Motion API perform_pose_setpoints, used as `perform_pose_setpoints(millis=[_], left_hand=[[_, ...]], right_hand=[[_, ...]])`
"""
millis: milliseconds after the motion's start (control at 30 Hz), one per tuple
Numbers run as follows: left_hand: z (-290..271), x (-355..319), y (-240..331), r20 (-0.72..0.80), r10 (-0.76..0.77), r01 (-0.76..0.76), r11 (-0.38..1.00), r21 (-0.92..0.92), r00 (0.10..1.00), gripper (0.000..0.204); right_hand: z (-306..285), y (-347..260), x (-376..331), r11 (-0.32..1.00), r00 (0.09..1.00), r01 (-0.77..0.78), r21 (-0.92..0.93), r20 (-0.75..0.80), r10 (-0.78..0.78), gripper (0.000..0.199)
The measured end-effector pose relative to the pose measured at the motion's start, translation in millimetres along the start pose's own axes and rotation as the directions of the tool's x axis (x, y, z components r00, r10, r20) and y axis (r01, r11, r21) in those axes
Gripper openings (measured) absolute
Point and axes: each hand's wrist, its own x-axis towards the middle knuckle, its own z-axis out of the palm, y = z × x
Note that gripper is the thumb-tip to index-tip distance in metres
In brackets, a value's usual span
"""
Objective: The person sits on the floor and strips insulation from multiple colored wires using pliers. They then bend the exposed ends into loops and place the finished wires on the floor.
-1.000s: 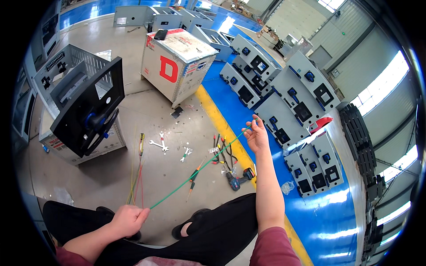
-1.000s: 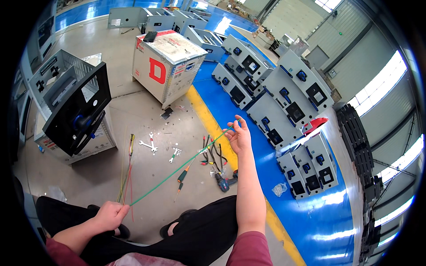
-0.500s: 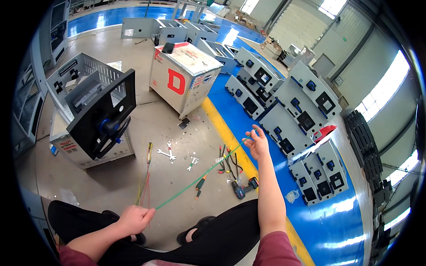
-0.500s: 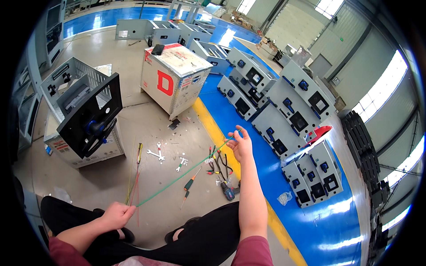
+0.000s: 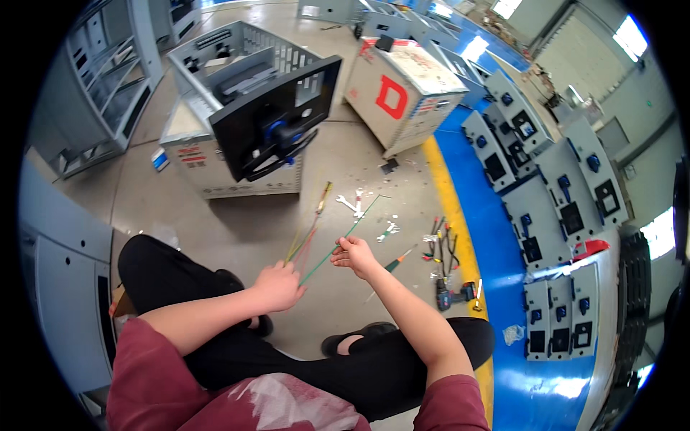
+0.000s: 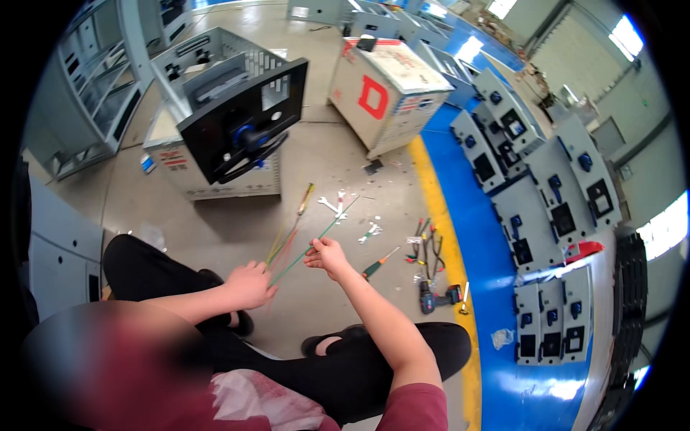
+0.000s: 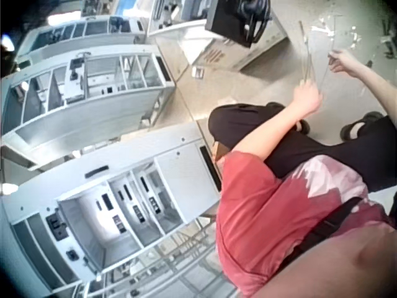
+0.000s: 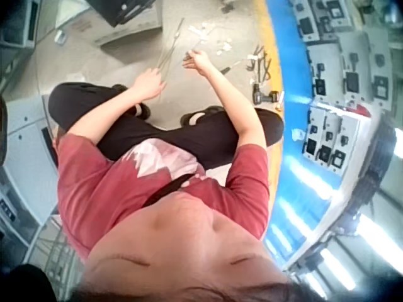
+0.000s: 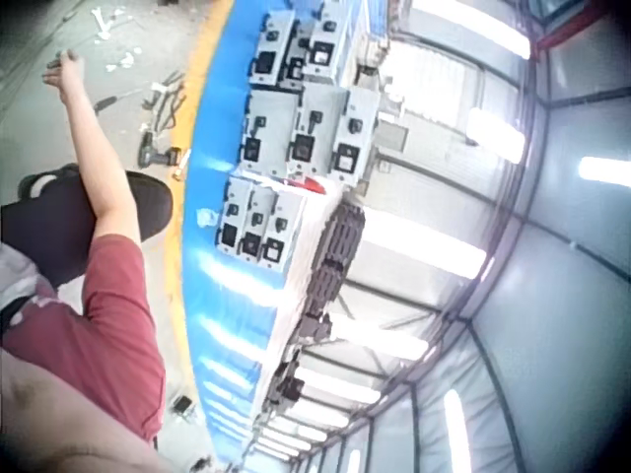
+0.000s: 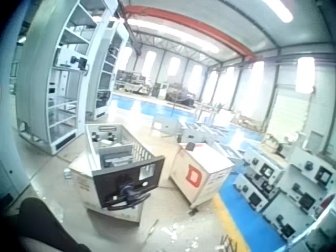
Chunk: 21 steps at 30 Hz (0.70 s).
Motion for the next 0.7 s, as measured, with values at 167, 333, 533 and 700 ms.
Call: perform_pose_setpoints(millis=[167,333,533,700], left_hand=[[4.6,-8.4,3.3,0.004,0.031,-0.032,0.999,0.045,0.999,0.039],[10.5,-17.5,2.3,0.249,0.100,-0.121,0.990,0.069,0.963,0.040],[35.7,-48.8,9.5,0.416,0.215,-0.263,0.963,0.060,0.883,0.033],[28.0,-57.1,26.2,0.453,0.293,-0.311,0.950,-0.038,0.842,0.034]], right_hand=[[-6.0,62.5,84.6,0.990,0.997,-0.050,-0.133,-0.064,0.042,0.040],[-20.4,191.1,125.5,0.909,0.958,-0.243,-0.340,-0.230,0.170,0.045],[48.7,237.8,120.4,0.648,0.893,-0.344,-0.679,-0.450,0.003,0.058],[109.1,170.5,113.9,0.603,0.860,-0.373,-0.705,-0.507,-0.062,0.078]])
